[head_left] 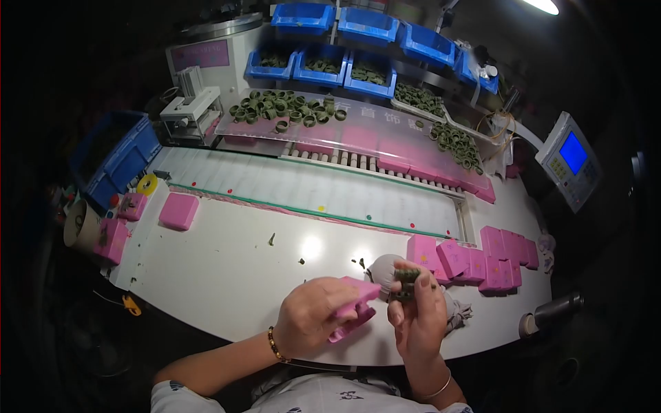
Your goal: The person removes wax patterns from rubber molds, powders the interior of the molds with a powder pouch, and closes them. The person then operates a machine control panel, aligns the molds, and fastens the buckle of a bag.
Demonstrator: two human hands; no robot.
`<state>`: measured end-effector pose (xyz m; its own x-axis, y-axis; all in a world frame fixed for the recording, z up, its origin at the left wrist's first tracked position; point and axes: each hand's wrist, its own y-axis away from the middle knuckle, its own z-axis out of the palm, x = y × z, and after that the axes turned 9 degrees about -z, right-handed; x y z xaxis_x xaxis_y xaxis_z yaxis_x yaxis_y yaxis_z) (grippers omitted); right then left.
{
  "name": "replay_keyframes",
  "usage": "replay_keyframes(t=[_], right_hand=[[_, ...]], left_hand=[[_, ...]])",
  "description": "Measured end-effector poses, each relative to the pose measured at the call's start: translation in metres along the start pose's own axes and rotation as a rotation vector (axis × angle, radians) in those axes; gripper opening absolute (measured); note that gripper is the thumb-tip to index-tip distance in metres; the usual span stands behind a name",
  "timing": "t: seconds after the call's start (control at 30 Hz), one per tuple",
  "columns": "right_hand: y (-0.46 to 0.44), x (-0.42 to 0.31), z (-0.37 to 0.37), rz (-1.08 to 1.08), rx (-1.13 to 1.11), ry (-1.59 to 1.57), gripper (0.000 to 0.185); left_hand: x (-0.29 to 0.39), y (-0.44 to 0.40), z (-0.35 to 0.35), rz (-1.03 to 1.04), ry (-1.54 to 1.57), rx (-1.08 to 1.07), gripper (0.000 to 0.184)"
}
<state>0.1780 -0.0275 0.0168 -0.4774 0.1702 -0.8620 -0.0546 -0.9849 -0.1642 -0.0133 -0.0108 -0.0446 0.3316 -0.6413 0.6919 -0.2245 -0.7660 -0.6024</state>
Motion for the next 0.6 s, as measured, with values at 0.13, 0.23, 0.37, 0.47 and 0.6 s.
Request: replay_keyframes(t=[0.13,0.23,0.37,0.47,0.6], right_hand=[[-0.012,0.002,-0.011,0.275,0.043,-0.166,0.053],[-0.009,0.011,-0.018,0.333,-0.042,-0.141,0.056],[-0.004,0.014,-0.013,0.301,-0.159,0.126,0.052],[-0.001,0.031,-0.015,-0.156,-0.345,0.592,0.048],[0.001,0.031,-0.013,-0.440,-0.363,0.913,0.036]], left_hand=[[0.020,0.006,-0.015,0.170,-0.307,-0.370,0.037],[0.029,0.001,-0.025,-0.011,-0.160,-0.412,0.041],[0.028,-0.007,-0.027,-0.593,0.314,-0.364,0.038],[0.029,-0.018,-0.019,-0.866,0.658,-0.436,0.028],[0.022,-0.011,0.004,-0.903,0.898,-0.337,0.023]])
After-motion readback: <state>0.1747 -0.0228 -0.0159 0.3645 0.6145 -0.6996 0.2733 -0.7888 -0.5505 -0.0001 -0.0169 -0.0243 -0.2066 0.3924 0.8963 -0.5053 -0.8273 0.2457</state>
